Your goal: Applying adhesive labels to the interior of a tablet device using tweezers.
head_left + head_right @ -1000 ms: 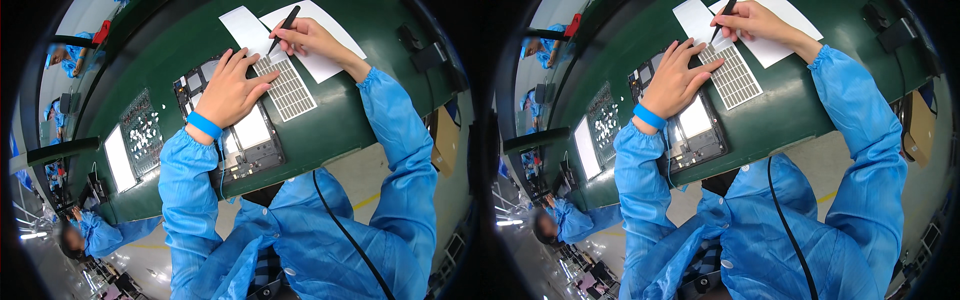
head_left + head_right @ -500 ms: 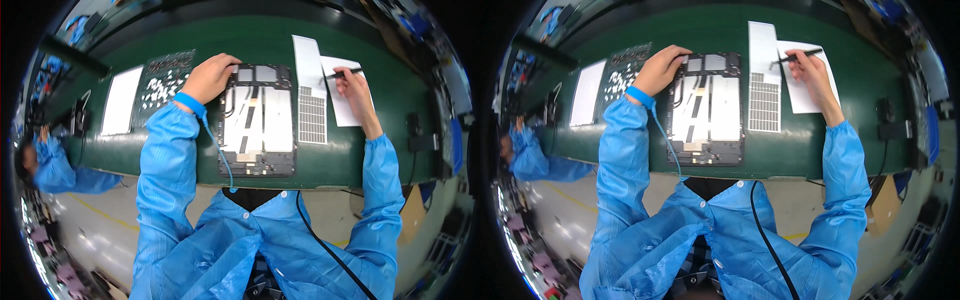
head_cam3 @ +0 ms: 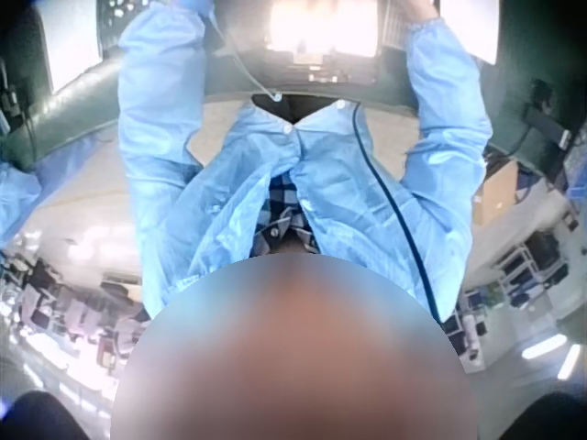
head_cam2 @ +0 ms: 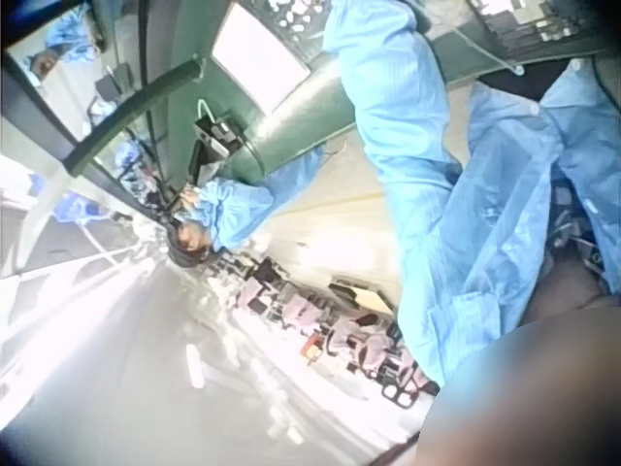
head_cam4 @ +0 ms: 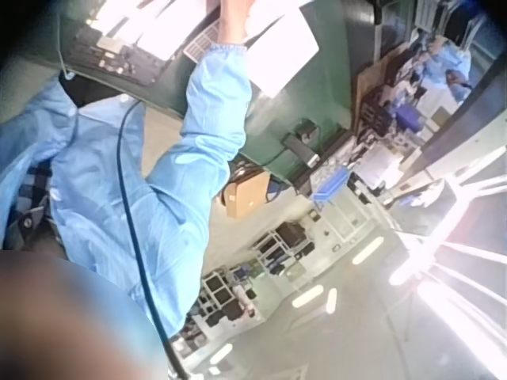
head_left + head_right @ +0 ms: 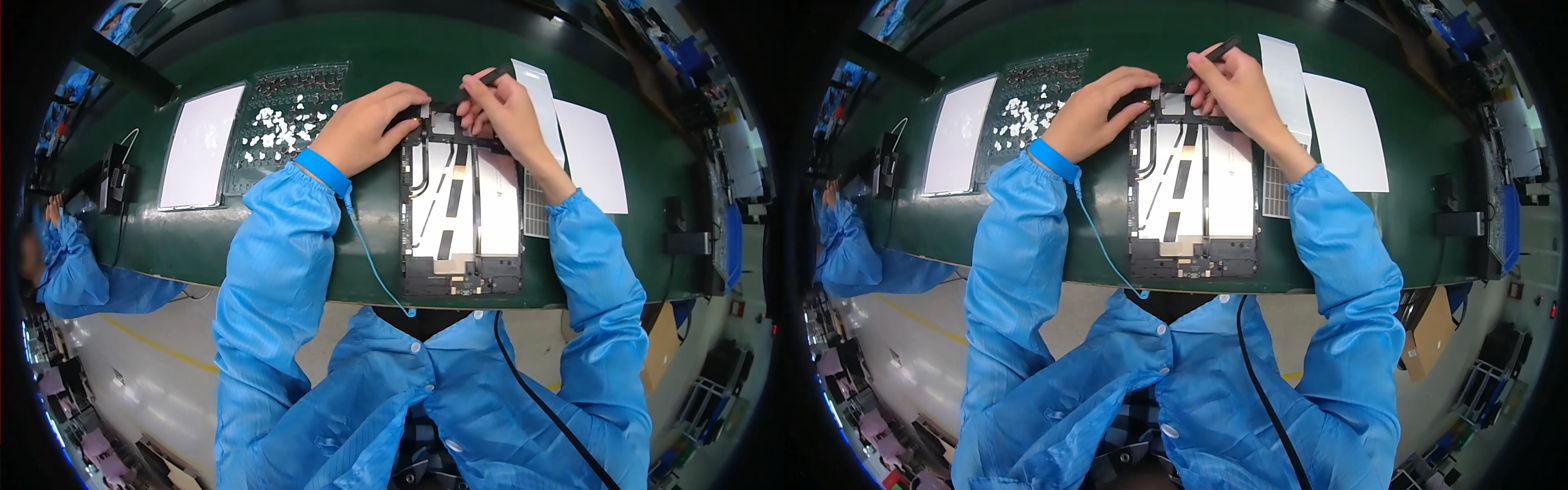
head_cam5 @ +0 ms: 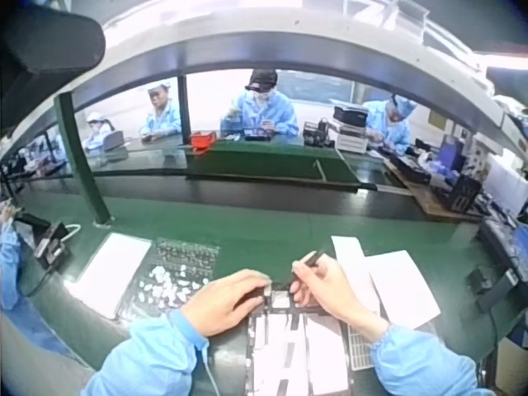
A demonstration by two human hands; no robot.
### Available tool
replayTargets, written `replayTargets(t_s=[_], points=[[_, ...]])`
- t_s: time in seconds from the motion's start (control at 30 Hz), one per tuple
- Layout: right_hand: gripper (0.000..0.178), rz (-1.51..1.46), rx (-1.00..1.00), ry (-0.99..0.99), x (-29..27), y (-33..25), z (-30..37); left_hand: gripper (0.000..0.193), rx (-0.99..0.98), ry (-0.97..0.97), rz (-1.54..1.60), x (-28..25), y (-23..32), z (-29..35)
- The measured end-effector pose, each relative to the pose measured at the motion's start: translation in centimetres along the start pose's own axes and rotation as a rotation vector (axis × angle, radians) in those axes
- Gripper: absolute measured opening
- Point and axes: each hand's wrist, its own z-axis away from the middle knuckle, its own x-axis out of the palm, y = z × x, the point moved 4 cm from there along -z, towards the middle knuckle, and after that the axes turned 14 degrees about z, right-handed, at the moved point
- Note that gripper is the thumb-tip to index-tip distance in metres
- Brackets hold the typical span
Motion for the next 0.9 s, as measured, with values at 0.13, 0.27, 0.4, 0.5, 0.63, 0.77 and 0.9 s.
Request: replayTargets(t_s=[0.13,0.27,0.4,0.5,0.63,0.77,0.9], points=[[0.030,-0.002,-0.032,-0.010,-0.18,0.09,-0.21,0.031,0.025,-0.011,-0.096,-0.38,0.48,-0.22],[0.031,0.012,-0.034,-0.011,0.06,0.21,-0.40,0.029,0.043,-0.018,-0.114,-0.38,0.32,-0.06],[0.032,0.025,-0.049,-0.011,0.31,0.06,-0.34,0.026,0.047,-0.008,-0.147,-0.50,0.38,0.04],[0.034,0.042,-0.062,-0.032,0.27,0.59,-0.49,0.025,0.049,-0.006,-0.166,-0.41,0.49,-0.01],[0.034,0.036,-0.060,-0.036,0.35,0.29,-0.47,0.021,0.099,0.033,-0.215,-0.31,0.45,0.08],[0.033,0.058,-0.049,-0.019,0.32,-0.08,-0.12,0.020,0.107,0.013,-0.218,-0.38,0.85,-0.13],[0.032,0.065,-0.035,-0.034,0.41,-0.19,-0.02,0.019,0.089,0.018,-0.196,-0.37,0.63,0.02]])
